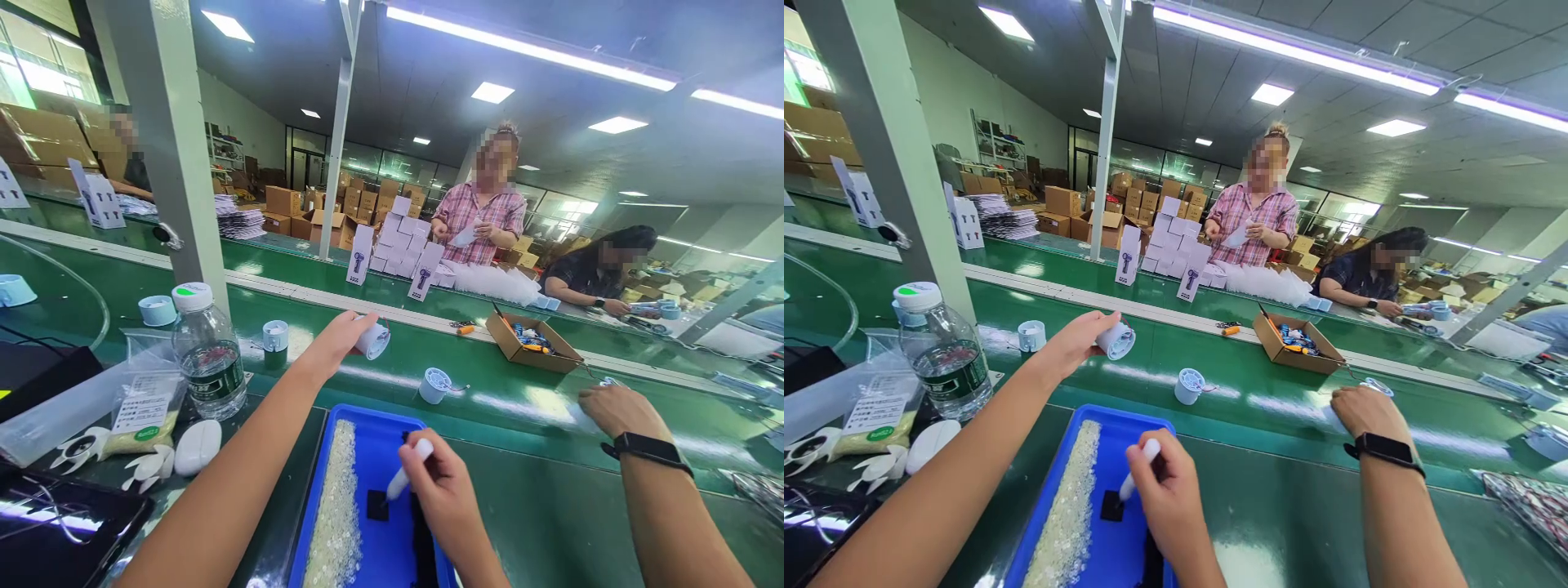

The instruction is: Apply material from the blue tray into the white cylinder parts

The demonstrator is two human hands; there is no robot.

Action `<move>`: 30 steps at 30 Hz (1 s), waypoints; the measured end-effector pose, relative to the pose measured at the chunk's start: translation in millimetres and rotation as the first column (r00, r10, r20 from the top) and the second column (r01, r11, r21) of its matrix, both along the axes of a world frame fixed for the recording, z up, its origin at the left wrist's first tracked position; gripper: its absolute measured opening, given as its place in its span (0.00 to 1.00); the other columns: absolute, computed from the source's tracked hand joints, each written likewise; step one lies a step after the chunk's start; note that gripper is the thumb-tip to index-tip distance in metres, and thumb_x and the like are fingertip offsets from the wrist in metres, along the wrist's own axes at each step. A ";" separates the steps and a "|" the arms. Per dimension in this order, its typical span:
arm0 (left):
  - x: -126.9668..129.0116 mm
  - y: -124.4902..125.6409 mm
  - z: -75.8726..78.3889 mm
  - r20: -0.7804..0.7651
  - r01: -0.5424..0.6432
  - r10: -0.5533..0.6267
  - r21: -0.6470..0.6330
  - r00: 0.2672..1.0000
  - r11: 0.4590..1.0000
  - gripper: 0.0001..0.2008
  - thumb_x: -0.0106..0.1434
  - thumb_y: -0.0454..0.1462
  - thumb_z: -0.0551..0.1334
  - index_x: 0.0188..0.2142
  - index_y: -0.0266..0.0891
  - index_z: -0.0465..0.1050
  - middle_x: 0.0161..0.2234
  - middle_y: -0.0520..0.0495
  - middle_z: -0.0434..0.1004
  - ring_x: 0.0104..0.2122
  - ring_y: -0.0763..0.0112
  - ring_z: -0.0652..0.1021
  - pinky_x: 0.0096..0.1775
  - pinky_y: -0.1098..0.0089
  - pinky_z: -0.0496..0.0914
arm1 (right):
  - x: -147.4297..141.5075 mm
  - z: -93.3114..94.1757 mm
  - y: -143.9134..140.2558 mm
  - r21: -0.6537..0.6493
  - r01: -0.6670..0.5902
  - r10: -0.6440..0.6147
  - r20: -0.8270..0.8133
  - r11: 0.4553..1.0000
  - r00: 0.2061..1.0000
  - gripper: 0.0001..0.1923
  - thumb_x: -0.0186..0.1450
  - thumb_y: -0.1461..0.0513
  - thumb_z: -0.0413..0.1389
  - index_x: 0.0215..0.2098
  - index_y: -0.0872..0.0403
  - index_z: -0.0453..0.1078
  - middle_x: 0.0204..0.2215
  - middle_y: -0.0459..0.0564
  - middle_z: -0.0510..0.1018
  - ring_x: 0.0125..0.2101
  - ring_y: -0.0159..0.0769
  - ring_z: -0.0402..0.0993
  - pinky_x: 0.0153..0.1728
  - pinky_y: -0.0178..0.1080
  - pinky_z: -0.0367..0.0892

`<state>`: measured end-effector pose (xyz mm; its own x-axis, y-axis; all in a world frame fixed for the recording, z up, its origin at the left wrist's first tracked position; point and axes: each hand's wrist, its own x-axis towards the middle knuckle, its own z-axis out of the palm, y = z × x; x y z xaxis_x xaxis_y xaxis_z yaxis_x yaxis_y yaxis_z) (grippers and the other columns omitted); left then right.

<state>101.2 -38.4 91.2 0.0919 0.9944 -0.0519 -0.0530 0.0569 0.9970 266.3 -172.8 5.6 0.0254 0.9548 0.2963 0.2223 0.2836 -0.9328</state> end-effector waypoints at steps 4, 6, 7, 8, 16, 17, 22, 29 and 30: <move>7.1 2.4 -11.1 -0.021 0.049 -0.049 -0.001 0.999 0.999 0.21 0.48 0.52 0.65 0.27 0.38 0.61 0.26 0.52 0.68 0.26 0.74 0.69 0.29 0.71 0.65 | -3.1 -6.1 1.6 -0.074 -0.102 0.097 -0.069 0.992 0.993 0.13 0.61 0.53 0.55 0.27 0.54 0.67 0.21 0.43 0.67 0.21 0.30 0.63 0.23 0.32 0.60; 10.6 2.6 -14.7 -0.010 0.070 -0.070 -0.010 0.997 0.997 0.22 0.47 0.52 0.65 0.27 0.38 0.60 0.26 0.51 0.69 0.26 0.74 0.69 0.29 0.71 0.65 | -0.5 -9.4 3.3 -0.077 -0.039 0.022 -0.205 0.996 0.978 0.13 0.62 0.52 0.54 0.31 0.54 0.67 0.21 0.44 0.70 0.23 0.31 0.67 0.27 0.33 0.64; 12.2 2.5 -16.0 -0.006 0.079 -0.080 -0.015 0.997 0.997 0.23 0.47 0.52 0.66 0.27 0.38 0.60 0.27 0.51 0.69 0.26 0.74 0.69 0.29 0.71 0.65 | 1.3 -10.6 4.2 -0.076 0.003 -0.025 -0.279 0.997 0.960 0.13 0.62 0.52 0.54 0.34 0.54 0.67 0.22 0.44 0.73 0.24 0.32 0.69 0.29 0.34 0.66; 13.7 2.2 -17.1 -0.006 0.088 -0.088 -0.021 0.996 0.996 0.23 0.46 0.52 0.66 0.28 0.38 0.61 0.27 0.50 0.69 0.27 0.74 0.70 0.30 0.70 0.66 | 3.2 -11.4 5.1 -0.077 0.045 -0.069 -0.350 0.996 0.934 0.14 0.63 0.51 0.54 0.36 0.53 0.67 0.24 0.45 0.75 0.26 0.33 0.71 0.31 0.36 0.67; 23.1 -3.2 -18.6 -0.027 0.225 -0.225 -0.014 0.974 0.974 0.24 0.45 0.53 0.67 0.28 0.37 0.63 0.26 0.51 0.69 0.26 0.74 0.70 0.30 0.69 0.68 | 5.6 -6.0 7.4 -0.132 0.074 -0.140 -0.612 0.988 0.778 0.15 0.62 0.53 0.57 0.43 0.53 0.68 0.41 0.50 0.78 0.42 0.36 0.74 0.43 0.38 0.68; 23.8 -4.3 -17.9 -0.028 0.239 -0.239 -0.012 0.971 0.971 0.24 0.44 0.52 0.67 0.28 0.37 0.63 0.26 0.51 0.69 0.25 0.75 0.70 0.30 0.69 0.68 | 5.0 -5.4 7.1 -0.132 0.072 -0.139 -0.623 0.989 0.770 0.15 0.62 0.53 0.57 0.43 0.53 0.69 0.42 0.50 0.78 0.43 0.37 0.74 0.43 0.39 0.68; 25.1 -8.1 -14.8 -0.075 0.249 -0.249 -0.006 0.966 0.968 0.23 0.46 0.51 0.67 0.28 0.37 0.61 0.27 0.51 0.69 0.25 0.75 0.70 0.30 0.69 0.68 | 4.1 -5.2 5.9 -0.123 0.097 -0.154 -0.644 0.988 0.749 0.16 0.62 0.53 0.56 0.44 0.52 0.69 0.44 0.51 0.77 0.46 0.38 0.73 0.45 0.39 0.68; 25.4 -9.7 -15.8 -0.135 0.251 -0.245 0.028 0.960 0.968 0.25 0.45 0.52 0.67 0.31 0.39 0.59 0.30 0.50 0.69 0.28 0.73 0.71 0.28 0.71 0.67 | 5.3 -5.3 5.8 -0.107 0.113 -0.156 -0.624 0.988 0.765 0.17 0.62 0.52 0.56 0.45 0.53 0.69 0.44 0.52 0.78 0.47 0.40 0.73 0.45 0.41 0.69; 25.6 -10.1 -15.6 -0.146 0.251 -0.244 0.033 0.959 0.967 0.25 0.45 0.52 0.67 0.31 0.39 0.59 0.30 0.51 0.69 0.28 0.74 0.71 0.28 0.72 0.66 | 5.3 -5.3 5.8 -0.109 0.118 -0.160 -0.623 0.987 0.766 0.17 0.62 0.52 0.56 0.45 0.53 0.69 0.44 0.53 0.78 0.47 0.41 0.73 0.44 0.41 0.69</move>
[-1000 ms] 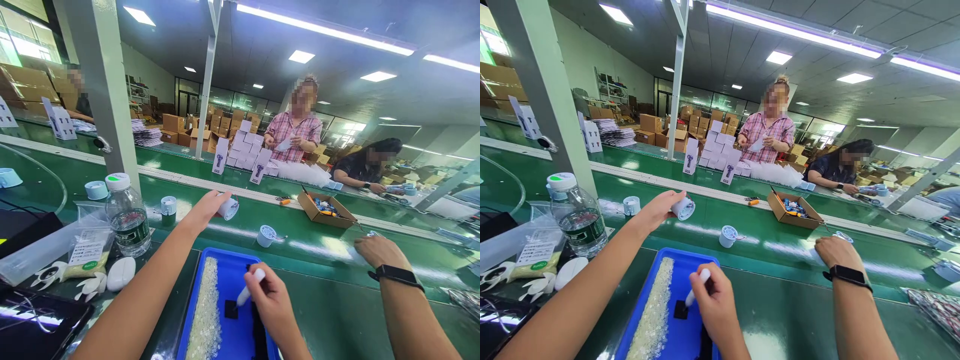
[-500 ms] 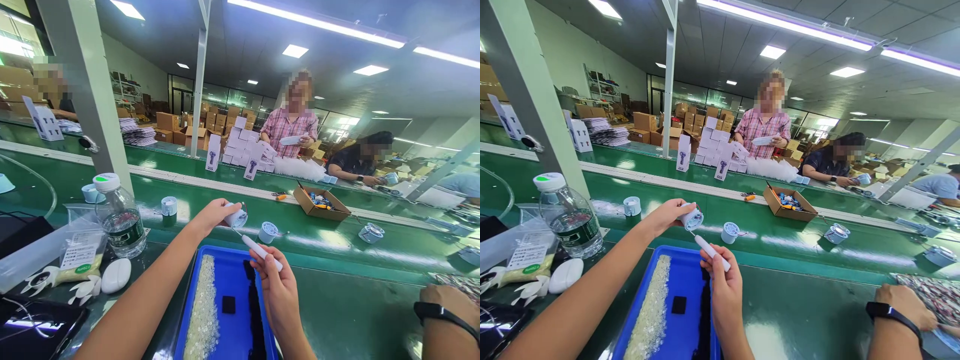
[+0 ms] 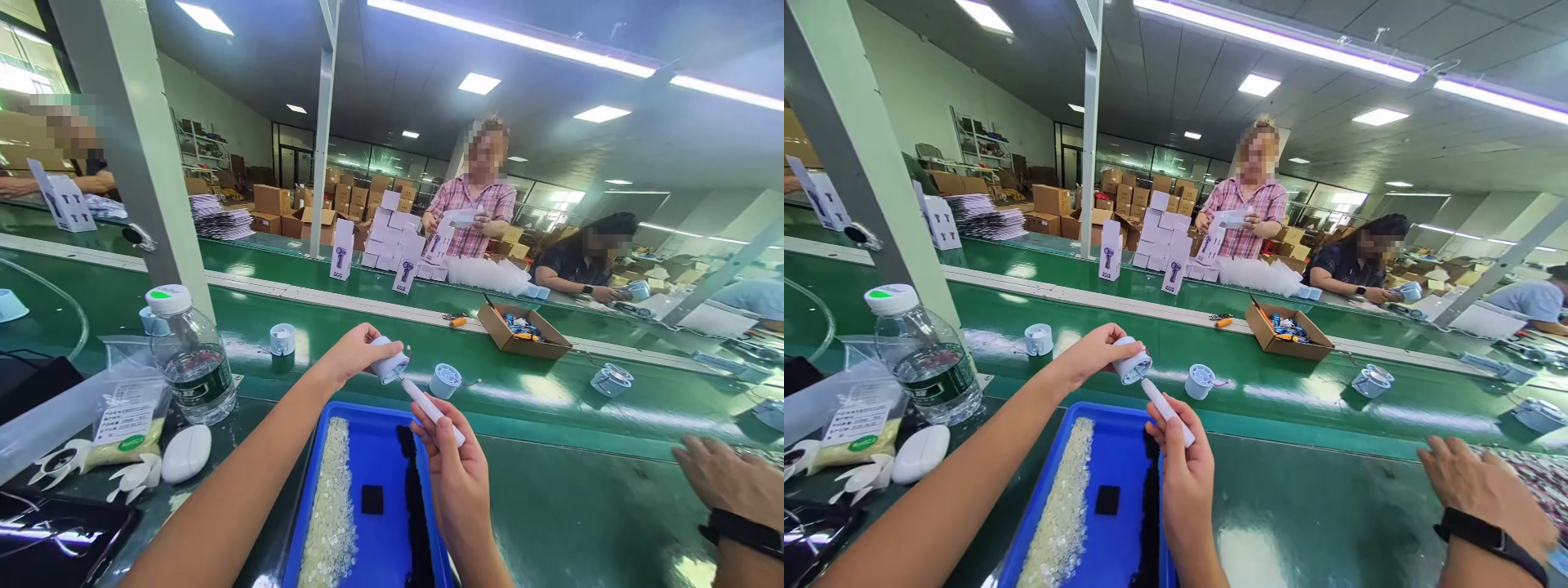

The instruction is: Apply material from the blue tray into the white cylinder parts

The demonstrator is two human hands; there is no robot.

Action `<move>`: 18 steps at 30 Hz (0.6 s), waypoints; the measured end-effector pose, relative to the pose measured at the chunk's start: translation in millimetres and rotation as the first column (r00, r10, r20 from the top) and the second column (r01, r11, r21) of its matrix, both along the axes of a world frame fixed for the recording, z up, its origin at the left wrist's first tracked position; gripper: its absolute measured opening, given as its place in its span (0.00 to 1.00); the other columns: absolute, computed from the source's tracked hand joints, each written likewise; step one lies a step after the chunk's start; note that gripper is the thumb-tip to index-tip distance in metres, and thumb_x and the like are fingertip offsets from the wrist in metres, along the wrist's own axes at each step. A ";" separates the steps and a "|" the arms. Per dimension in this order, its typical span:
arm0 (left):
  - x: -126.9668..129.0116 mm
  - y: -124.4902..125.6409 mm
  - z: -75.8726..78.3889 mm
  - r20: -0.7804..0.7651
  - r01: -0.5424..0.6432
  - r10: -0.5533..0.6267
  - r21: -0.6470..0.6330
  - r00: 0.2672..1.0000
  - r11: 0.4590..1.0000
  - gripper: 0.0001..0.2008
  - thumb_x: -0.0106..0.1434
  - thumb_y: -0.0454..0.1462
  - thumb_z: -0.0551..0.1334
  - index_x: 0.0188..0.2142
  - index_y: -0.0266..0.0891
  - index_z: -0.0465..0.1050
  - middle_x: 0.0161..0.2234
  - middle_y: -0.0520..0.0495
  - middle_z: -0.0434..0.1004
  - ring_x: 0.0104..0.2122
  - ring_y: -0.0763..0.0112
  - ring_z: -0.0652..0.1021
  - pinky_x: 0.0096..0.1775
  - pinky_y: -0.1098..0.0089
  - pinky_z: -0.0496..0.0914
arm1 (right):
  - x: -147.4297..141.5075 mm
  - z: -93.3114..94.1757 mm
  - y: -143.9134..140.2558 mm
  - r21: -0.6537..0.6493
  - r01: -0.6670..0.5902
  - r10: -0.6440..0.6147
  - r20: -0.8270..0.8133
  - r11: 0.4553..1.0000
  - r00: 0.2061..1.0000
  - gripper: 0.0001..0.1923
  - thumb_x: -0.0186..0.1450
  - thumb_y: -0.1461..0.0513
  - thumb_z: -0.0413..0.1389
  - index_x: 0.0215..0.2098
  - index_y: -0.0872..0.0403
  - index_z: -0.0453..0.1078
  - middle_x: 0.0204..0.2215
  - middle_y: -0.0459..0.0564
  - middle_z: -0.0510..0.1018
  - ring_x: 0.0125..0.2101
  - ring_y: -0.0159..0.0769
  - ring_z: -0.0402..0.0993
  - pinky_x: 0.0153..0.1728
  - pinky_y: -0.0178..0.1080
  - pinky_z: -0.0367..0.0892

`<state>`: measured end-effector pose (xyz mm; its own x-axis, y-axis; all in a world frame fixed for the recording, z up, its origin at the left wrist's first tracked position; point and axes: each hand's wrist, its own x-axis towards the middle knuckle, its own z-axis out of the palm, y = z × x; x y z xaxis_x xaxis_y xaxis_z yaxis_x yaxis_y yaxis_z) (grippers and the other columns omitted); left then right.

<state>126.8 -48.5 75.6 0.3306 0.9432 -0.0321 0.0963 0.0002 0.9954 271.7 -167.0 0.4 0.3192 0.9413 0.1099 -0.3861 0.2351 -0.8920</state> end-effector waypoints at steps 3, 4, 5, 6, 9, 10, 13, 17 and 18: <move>0.7 -1.3 1.2 -0.018 -0.008 0.008 0.009 1.000 1.000 0.24 0.45 0.52 0.67 0.31 0.39 0.60 0.29 0.52 0.69 0.27 0.75 0.70 0.27 0.73 0.64 | 0.0 0.1 -0.1 -0.009 0.006 -0.006 0.009 1.000 1.000 0.18 0.62 0.52 0.56 0.45 0.54 0.69 0.43 0.54 0.78 0.47 0.42 0.73 0.45 0.43 0.69; 0.9 -1.6 1.6 -0.018 -0.011 0.011 0.010 1.000 1.000 0.24 0.45 0.51 0.67 0.31 0.39 0.61 0.29 0.52 0.69 0.27 0.75 0.69 0.27 0.73 0.64 | -0.1 0.0 -0.2 -0.010 0.008 -0.008 0.013 1.000 1.000 0.18 0.62 0.52 0.56 0.45 0.54 0.69 0.43 0.54 0.78 0.47 0.42 0.73 0.45 0.43 0.69; 1.0 -1.9 1.9 -0.016 -0.012 0.012 0.008 1.000 1.000 0.24 0.44 0.51 0.68 0.31 0.39 0.61 0.29 0.52 0.69 0.27 0.75 0.69 0.27 0.73 0.64 | -0.1 -0.2 -0.2 -0.010 0.012 -0.011 0.016 1.000 1.000 0.18 0.62 0.52 0.56 0.46 0.54 0.69 0.42 0.54 0.78 0.47 0.43 0.73 0.45 0.44 0.69; 1.2 -2.1 2.1 -0.013 -0.009 0.009 0.005 1.000 1.000 0.23 0.44 0.50 0.68 0.31 0.39 0.62 0.30 0.51 0.70 0.27 0.75 0.70 0.27 0.73 0.65 | -0.1 -0.4 -0.3 -0.011 0.015 -0.015 0.019 1.000 1.000 0.19 0.62 0.51 0.56 0.46 0.54 0.69 0.42 0.55 0.78 0.47 0.43 0.73 0.45 0.44 0.69; 1.9 -2.7 2.2 -0.003 0.022 -0.022 -0.005 1.000 1.000 0.22 0.45 0.49 0.68 0.32 0.37 0.65 0.31 0.49 0.71 0.29 0.73 0.71 0.29 0.72 0.66 | -0.3 -0.7 -0.3 -0.021 0.025 -0.025 0.027 0.999 0.999 0.19 0.62 0.51 0.56 0.46 0.54 0.68 0.43 0.55 0.78 0.46 0.42 0.73 0.45 0.44 0.69; 2.6 -3.2 2.0 -0.007 0.029 -0.029 -0.002 1.000 1.000 0.22 0.45 0.49 0.67 0.32 0.36 0.66 0.31 0.48 0.72 0.29 0.73 0.71 0.30 0.71 0.66 | -0.5 -0.6 -0.3 -0.025 0.025 -0.024 0.032 0.999 0.999 0.19 0.62 0.51 0.56 0.46 0.54 0.68 0.43 0.55 0.78 0.46 0.42 0.73 0.46 0.44 0.68; 7.0 -6.0 1.2 -0.036 0.041 -0.041 0.015 0.999 0.999 0.21 0.48 0.50 0.65 0.31 0.35 0.69 0.30 0.47 0.72 0.27 0.73 0.70 0.29 0.71 0.64 | -0.8 0.2 -0.3 -0.014 0.011 -0.011 0.049 1.000 0.999 0.19 0.62 0.52 0.55 0.47 0.54 0.68 0.44 0.55 0.77 0.46 0.42 0.73 0.46 0.45 0.67; 18.5 -15.0 3.7 -0.054 -0.031 0.037 0.103 0.998 0.994 0.18 0.49 0.50 0.64 0.27 0.37 0.68 0.25 0.50 0.70 0.24 0.75 0.67 0.25 0.73 0.61 | -1.0 0.0 -1.2 0.008 0.060 -0.060 0.097 0.998 0.993 0.20 0.62 0.51 0.55 0.47 0.54 0.68 0.40 0.53 0.78 0.39 0.39 0.74 0.41 0.41 0.68; 22.0 -17.9 5.3 -0.051 -0.078 0.085 0.133 0.995 0.988 0.16 0.49 0.49 0.64 0.26 0.38 0.67 0.24 0.52 0.68 0.23 0.76 0.66 0.25 0.73 0.59 | -1.1 -0.4 -1.4 -0.005 0.088 -0.086 0.137 0.996 0.987 0.20 0.62 0.51 0.55 0.48 0.54 0.68 0.34 0.51 0.78 0.33 0.36 0.74 0.36 0.38 0.69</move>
<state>148.8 -66.4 80.9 0.2536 0.9643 0.0767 0.1568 -0.1192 0.9804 270.6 -168.4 -0.1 0.3824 0.9121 0.1478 -0.2387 0.2521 -0.9378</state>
